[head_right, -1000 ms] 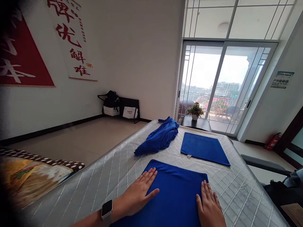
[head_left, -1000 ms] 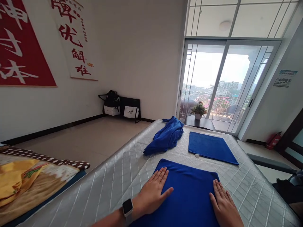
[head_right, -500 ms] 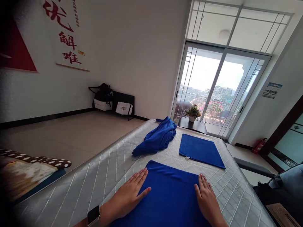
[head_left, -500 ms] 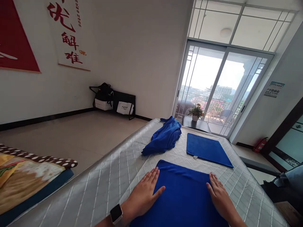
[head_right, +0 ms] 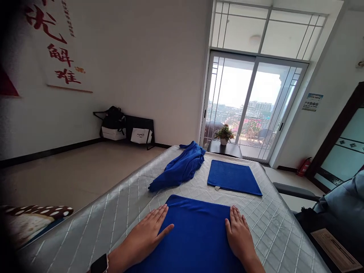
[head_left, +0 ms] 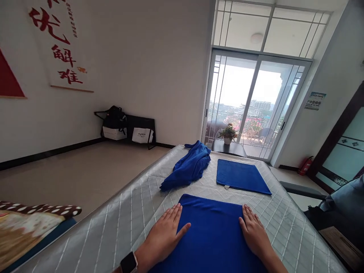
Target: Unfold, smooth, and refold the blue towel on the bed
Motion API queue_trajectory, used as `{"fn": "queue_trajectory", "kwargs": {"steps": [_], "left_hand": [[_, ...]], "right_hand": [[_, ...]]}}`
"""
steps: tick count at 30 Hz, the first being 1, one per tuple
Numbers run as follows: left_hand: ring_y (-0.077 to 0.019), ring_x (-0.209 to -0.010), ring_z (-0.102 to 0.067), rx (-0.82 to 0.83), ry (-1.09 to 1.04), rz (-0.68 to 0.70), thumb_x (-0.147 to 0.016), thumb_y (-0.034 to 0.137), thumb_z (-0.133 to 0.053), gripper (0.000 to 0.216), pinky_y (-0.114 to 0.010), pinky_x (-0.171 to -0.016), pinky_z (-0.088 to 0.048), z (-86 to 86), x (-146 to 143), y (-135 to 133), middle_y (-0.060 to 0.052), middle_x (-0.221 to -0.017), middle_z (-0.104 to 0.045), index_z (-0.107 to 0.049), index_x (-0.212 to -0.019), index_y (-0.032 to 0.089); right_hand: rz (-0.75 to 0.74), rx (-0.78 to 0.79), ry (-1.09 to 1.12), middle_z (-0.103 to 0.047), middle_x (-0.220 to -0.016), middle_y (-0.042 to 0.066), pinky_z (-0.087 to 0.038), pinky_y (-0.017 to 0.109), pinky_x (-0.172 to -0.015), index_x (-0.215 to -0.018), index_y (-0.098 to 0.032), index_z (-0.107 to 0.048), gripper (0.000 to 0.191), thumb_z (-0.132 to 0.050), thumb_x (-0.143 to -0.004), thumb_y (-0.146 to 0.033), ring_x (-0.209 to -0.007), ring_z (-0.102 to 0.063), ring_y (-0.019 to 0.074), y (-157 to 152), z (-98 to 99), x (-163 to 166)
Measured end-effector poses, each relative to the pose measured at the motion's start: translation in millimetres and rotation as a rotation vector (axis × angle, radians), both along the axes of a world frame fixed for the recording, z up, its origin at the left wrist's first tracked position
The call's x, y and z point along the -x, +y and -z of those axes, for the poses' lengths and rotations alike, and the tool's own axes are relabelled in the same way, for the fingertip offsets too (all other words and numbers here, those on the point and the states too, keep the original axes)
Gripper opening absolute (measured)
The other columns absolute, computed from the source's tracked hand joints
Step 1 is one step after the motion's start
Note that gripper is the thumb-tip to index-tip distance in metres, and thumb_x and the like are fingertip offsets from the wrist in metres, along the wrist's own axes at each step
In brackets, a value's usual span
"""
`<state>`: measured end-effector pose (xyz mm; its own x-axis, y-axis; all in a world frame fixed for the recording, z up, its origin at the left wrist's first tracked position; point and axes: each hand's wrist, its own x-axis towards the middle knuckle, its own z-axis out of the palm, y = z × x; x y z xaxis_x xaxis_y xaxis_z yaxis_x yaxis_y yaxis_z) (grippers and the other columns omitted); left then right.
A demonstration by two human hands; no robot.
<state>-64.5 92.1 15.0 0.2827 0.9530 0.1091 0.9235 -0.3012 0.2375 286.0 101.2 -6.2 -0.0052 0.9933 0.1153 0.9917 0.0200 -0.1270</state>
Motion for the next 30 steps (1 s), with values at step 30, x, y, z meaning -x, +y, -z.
{"fn": "queue_trajectory", "kwargs": {"steps": [30], "left_hand": [[-0.0252, -0.149, -0.022, -0.033, -0.001, 0.077, -0.097, 0.066, -0.016, 0.079, -0.044, -0.121, -0.018, 7.7, -30, 57, -0.014, -0.16, -0.028, -0.029, -0.153, 0.011]], "right_hand": [[0.03, -0.004, 0.016, -0.026, -0.161, 0.008, -0.013, 0.04, -0.122, -0.154, -0.009, -0.026, 0.064, -0.016, -0.098, -0.038, -0.149, -0.019, 0.0178, -2, 1.3, 2]]}}
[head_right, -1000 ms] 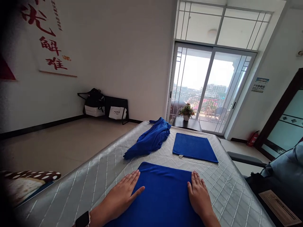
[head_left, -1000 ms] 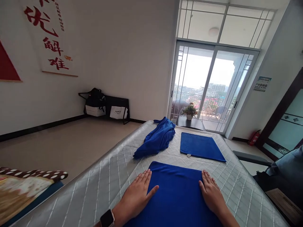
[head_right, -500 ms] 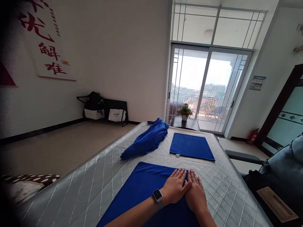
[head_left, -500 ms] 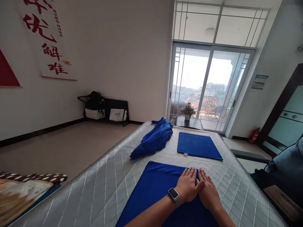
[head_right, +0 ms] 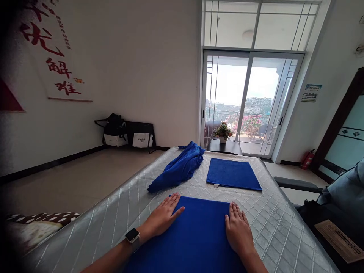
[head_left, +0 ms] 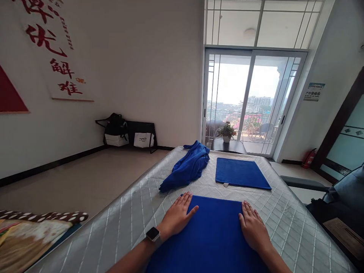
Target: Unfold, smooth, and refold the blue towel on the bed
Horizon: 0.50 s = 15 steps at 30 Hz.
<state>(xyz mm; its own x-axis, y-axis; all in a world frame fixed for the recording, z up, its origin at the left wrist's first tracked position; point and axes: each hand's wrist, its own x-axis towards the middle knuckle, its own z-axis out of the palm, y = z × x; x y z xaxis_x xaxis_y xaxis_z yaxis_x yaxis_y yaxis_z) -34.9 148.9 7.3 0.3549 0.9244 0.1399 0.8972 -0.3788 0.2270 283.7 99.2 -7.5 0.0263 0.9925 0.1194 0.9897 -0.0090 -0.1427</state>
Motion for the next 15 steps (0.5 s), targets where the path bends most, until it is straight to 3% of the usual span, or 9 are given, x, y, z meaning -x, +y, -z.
{"fn": "queue_trajectory", "kwargs": {"steps": [9, 15], "left_hand": [[-0.0271, -0.15, -0.018, 0.061, -0.052, -0.029, -0.095, 0.07, -0.016, 0.085, -0.045, -0.121, -0.02, -5.9, 12, -3, -0.015, -0.162, -0.021, -0.026, -0.153, 0.009], [-0.0264, -0.15, -0.018, 0.061, -0.07, -0.048, -0.095, 0.07, -0.018, 0.083, -0.044, -0.122, -0.02, 2.4, 20, 1, -0.012, -0.163, -0.021, -0.028, -0.154, 0.012]], "right_hand": [[0.02, 0.033, -0.083, -0.026, -0.161, 0.008, -0.017, 0.04, -0.121, -0.154, -0.009, -0.025, 0.064, -0.014, -0.098, -0.038, -0.149, -0.021, 0.0181, 2, -0.4, 1], [0.02, 0.049, -0.083, -0.025, -0.161, 0.008, -0.017, 0.039, -0.122, -0.154, -0.009, -0.024, 0.064, -0.014, -0.098, -0.039, -0.149, -0.02, 0.0186, 3, -0.8, 1]]}}
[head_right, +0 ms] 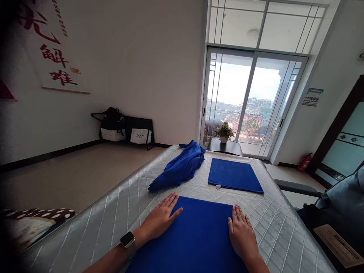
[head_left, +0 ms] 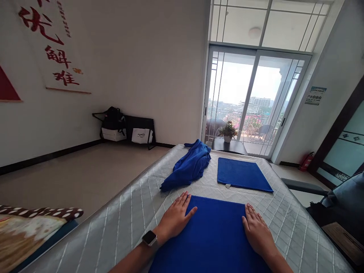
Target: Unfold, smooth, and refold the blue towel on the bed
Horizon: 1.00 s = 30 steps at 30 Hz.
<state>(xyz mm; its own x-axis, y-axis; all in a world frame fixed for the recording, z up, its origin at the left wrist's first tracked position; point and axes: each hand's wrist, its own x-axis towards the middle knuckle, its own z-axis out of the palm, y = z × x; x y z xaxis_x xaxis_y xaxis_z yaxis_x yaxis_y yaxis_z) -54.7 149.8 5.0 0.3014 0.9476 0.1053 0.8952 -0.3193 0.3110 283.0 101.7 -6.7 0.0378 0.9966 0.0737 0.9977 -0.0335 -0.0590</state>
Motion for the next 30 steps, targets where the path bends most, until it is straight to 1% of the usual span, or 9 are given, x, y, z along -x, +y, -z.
{"fn": "queue_trajectory", "kwargs": {"steps": [4, 10, 18, 23, 26, 30], "left_hand": [[-0.026, -0.15, -0.019, -0.023, -0.003, 0.005, -0.096, 0.068, -0.019, 0.079, -0.044, -0.122, -0.019, 2.3, 0, 1, -0.011, -0.162, -0.023, -0.028, -0.154, 0.015], [-0.0265, -0.15, -0.017, -0.007, 0.015, 0.005, -0.095, 0.069, -0.019, 0.082, -0.045, -0.122, -0.018, 1.4, -1, 0, -0.013, -0.163, -0.02, -0.028, -0.154, 0.012], [-0.0276, -0.15, -0.017, -0.01, 0.04, 0.016, -0.094, 0.071, -0.02, 0.085, -0.045, -0.121, -0.018, 5.9, 0, 4, -0.014, -0.162, -0.02, -0.028, -0.153, 0.011], [-0.0268, -0.15, -0.016, 0.01, 0.034, 0.005, -0.094, 0.07, -0.021, 0.084, -0.044, -0.122, -0.017, 6.8, 0, 4, -0.013, -0.163, -0.019, -0.026, -0.154, 0.012], [-0.0261, -0.15, -0.016, 0.011, 0.028, 0.01, -0.095, 0.07, -0.02, 0.083, -0.045, -0.122, -0.017, 7.0, 0, 3, -0.011, -0.163, -0.017, -0.023, -0.155, 0.013], [-0.026, -0.15, -0.017, -0.008, 0.025, 0.015, -0.095, 0.07, -0.022, 0.083, -0.044, -0.123, -0.017, 6.6, -1, 3, -0.011, -0.163, -0.02, -0.026, -0.154, 0.012]], "right_hand": [[-0.003, 0.017, -0.024, -0.023, -0.162, 0.007, -0.018, 0.04, -0.121, -0.154, -0.009, -0.022, 0.064, -0.013, -0.098, -0.038, -0.149, -0.019, 0.0183, 0, 0.0, -1], [-0.025, 0.006, 0.014, -0.02, -0.162, 0.007, -0.017, 0.041, -0.122, -0.155, -0.008, -0.02, 0.064, -0.013, -0.099, -0.039, -0.15, -0.016, 0.0178, -1, 1.6, -4], [-0.042, 0.01, 0.038, -0.018, -0.162, 0.006, -0.014, 0.04, -0.122, -0.154, -0.008, -0.019, 0.066, -0.013, -0.099, -0.043, -0.15, -0.014, 0.0171, -3, -0.7, -6], [-0.051, 0.016, 0.035, -0.019, -0.162, 0.008, -0.012, 0.04, -0.123, -0.153, -0.007, -0.023, 0.068, -0.016, -0.099, -0.048, -0.15, -0.013, 0.0191, -10, -5.3, -10], [-0.089, -0.012, 0.064, -0.016, -0.162, 0.006, -0.01, 0.039, -0.123, -0.154, -0.009, -0.021, 0.069, -0.014, -0.1, -0.05, -0.15, -0.01, 0.0178, -13, -9.1, -11], [-0.148, -0.031, 0.129, -0.013, -0.163, 0.004, -0.009, 0.038, -0.123, -0.155, -0.012, -0.017, 0.07, -0.012, -0.1, -0.055, -0.151, -0.008, 0.0168, -15, -11.4, -10]]}}
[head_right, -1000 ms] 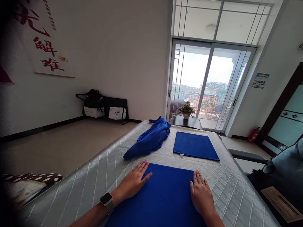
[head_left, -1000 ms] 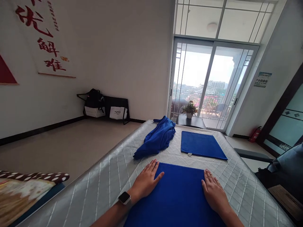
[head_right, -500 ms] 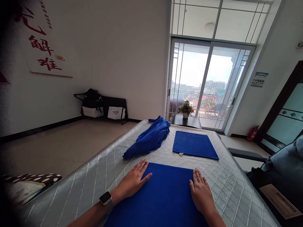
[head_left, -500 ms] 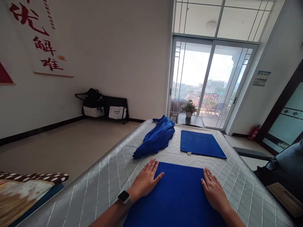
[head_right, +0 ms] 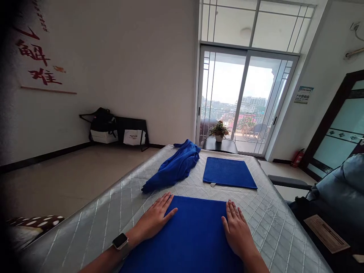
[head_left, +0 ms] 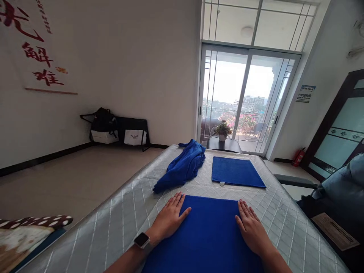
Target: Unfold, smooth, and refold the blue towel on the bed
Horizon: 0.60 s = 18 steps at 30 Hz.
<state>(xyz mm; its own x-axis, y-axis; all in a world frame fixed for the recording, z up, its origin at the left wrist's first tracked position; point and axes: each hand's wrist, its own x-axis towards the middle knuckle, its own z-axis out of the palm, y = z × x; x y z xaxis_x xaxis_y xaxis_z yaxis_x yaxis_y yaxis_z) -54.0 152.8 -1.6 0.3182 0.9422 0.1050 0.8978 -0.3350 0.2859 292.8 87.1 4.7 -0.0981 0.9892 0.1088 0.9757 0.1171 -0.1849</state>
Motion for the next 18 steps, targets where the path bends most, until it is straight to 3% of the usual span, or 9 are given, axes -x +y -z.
{"fn": "queue_trajectory", "kwargs": {"steps": [12, 15, 18], "left_hand": [[-0.0291, -0.149, -0.02, -0.035, 0.063, -0.034, -0.094, 0.071, -0.022, 0.089, -0.048, -0.122, -0.02, 0.3, -4, 3, -0.017, -0.16, -0.023, -0.027, -0.153, 0.005], [-0.0295, -0.149, -0.021, -0.088, 0.056, 0.012, -0.096, 0.068, -0.022, 0.084, -0.049, -0.121, -0.021, -8.5, -24, -7, -0.017, -0.16, -0.024, -0.028, -0.152, 0.006], [-0.0264, -0.148, -0.025, -0.077, 0.033, 0.208, -0.098, 0.064, -0.021, 0.075, -0.045, -0.121, -0.025, -18.2, -66, -27, -0.012, -0.16, -0.028, -0.029, -0.153, 0.014]], "right_hand": [[0.046, 0.14, 0.046, -0.01, -0.164, 0.005, -0.005, 0.035, -0.122, -0.155, -0.01, -0.014, 0.07, -0.012, -0.099, -0.053, -0.151, -0.005, 0.0154, -1, -6.0, 6], [0.055, 0.13, 0.042, -0.011, -0.163, 0.005, -0.007, 0.036, -0.122, -0.156, -0.011, -0.014, 0.069, -0.012, -0.099, -0.051, -0.151, -0.005, 0.0155, -1, -5.6, 7], [0.064, 0.104, 0.04, -0.012, -0.163, 0.005, -0.008, 0.037, -0.122, -0.156, -0.012, -0.015, 0.068, -0.014, -0.099, -0.049, -0.151, -0.006, 0.0158, -1, -3.4, 7]]}}
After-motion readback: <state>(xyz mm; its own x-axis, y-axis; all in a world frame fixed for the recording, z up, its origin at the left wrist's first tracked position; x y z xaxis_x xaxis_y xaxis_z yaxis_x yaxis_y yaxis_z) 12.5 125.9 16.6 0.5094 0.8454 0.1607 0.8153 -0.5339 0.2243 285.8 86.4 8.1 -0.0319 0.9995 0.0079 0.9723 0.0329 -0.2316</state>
